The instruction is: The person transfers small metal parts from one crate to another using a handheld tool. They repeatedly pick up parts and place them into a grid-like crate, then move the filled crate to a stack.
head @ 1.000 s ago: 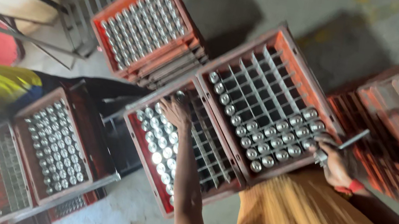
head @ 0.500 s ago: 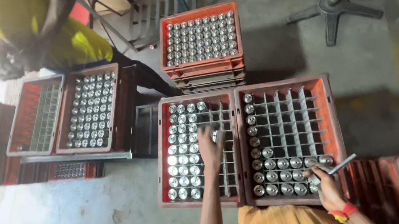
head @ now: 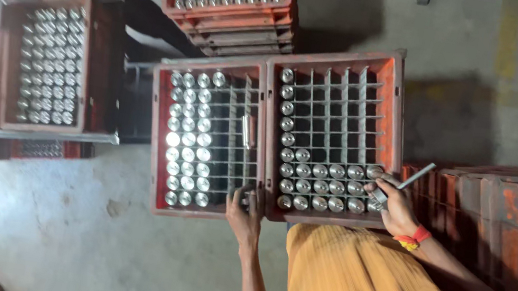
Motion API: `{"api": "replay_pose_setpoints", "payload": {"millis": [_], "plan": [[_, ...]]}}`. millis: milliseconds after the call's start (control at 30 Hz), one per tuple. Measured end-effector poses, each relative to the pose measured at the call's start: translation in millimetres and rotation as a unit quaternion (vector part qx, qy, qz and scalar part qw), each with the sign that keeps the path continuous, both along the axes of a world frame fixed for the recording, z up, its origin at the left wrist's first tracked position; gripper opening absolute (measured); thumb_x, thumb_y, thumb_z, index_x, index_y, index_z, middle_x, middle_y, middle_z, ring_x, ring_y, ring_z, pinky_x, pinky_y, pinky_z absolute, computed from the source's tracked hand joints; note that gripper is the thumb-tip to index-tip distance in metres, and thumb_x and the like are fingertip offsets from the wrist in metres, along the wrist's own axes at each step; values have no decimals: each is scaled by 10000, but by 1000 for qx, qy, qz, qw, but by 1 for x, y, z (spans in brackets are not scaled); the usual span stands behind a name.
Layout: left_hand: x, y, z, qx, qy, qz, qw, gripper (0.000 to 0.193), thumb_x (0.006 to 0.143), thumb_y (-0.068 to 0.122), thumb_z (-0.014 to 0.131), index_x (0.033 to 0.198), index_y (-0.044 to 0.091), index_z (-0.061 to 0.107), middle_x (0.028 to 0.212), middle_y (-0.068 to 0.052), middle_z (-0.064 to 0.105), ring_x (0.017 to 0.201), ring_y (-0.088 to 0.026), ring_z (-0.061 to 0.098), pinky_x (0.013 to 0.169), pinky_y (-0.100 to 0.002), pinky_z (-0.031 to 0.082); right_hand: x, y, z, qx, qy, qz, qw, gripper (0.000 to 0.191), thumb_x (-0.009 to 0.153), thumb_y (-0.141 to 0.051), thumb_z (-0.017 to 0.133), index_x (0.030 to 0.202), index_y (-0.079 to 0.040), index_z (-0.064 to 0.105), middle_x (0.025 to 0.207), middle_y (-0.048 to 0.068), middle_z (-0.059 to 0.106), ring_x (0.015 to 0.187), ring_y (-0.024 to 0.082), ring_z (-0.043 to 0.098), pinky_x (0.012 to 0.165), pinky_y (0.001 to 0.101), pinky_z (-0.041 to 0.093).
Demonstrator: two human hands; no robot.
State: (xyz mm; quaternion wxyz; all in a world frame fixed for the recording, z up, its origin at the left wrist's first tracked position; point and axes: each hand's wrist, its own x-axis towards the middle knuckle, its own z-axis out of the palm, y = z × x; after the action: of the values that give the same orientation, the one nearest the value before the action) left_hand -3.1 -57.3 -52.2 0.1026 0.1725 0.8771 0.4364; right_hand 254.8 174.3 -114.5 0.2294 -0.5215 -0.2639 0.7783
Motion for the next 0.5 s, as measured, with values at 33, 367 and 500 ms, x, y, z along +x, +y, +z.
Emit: {"api": "replay_pose_setpoints", "payload": {"millis": [33,367,500], "plan": [[5,-2,0,-14,1,5,1000,204,929,186,694,1086,59,725,1106,-190,654,955,-361,678,796,-434,546,3,1,-1,-11,-12,6,1000,151,1014,-84,581,1146,-43,642,906,61,695,852,160,703,765,312,562],[-45,6,-25,-101,36,-25,994,375,960,310,709,1197,20,685,1206,-275,631,1114,-461,617,932,-506,491,19,-3,-1,-29,-9,-15,999,151,1016,-61,573,1127,-11,662,992,52,704,855,165,688,759,300,556],[-85,54,-48,-121,24,-69,990,493,980,371,707,1267,-27,662,1302,-322,617,1288,-512,535,1083,-521,423,8,-14,-3,-14,-20,-57,998,167,1060,-98,556,1157,-22,668,946,67,681,877,170,689,775,291,544]]}}
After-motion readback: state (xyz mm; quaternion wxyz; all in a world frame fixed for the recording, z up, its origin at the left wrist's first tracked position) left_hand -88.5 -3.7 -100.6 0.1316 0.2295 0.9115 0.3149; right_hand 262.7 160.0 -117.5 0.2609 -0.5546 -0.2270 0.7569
